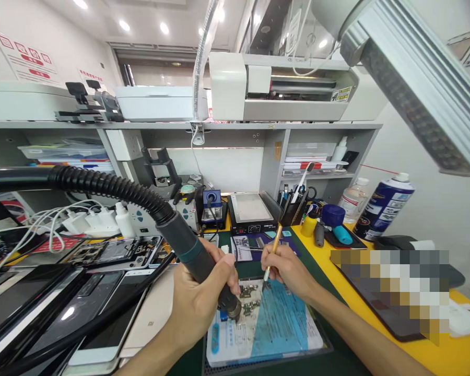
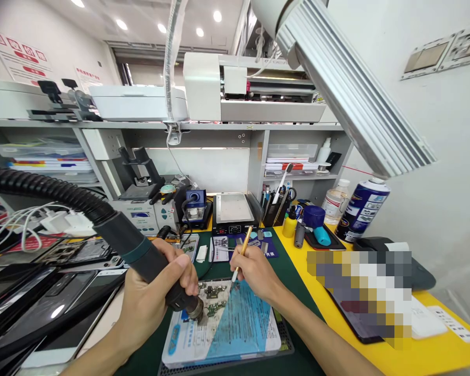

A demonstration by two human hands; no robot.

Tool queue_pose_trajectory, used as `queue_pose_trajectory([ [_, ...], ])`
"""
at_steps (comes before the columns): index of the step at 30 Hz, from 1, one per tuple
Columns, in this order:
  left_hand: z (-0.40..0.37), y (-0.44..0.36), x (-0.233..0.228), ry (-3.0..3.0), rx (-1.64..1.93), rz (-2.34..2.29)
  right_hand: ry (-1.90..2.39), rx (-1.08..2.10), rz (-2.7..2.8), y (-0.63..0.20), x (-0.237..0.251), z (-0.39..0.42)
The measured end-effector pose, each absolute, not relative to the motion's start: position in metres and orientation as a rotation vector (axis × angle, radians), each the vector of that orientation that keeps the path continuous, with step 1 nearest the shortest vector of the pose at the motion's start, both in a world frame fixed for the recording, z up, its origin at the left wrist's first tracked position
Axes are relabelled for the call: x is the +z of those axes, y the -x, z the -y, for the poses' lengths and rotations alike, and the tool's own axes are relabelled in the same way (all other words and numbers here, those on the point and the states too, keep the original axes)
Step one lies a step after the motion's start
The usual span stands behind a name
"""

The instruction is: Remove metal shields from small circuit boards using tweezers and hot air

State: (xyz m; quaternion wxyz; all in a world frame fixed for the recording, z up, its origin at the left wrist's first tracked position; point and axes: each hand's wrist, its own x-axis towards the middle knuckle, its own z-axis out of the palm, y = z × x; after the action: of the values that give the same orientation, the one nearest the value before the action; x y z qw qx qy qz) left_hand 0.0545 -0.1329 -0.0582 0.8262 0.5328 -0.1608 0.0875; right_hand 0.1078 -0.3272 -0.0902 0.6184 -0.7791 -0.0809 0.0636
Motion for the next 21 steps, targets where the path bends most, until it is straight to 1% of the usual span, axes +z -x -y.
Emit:
queue_pose_trajectory([
  [8,0.1282,-0.0554,-0.0624,-1.174,0.164,0.397,1.779,0.142,0.178,-0.1068,-0.0866,0.3254],
  [21,0.1276,-0.0597,-0.0628,-1.138,0.13,0.325,1.741,0.137,0.14,-0.1072,-0.09,0.3239],
])
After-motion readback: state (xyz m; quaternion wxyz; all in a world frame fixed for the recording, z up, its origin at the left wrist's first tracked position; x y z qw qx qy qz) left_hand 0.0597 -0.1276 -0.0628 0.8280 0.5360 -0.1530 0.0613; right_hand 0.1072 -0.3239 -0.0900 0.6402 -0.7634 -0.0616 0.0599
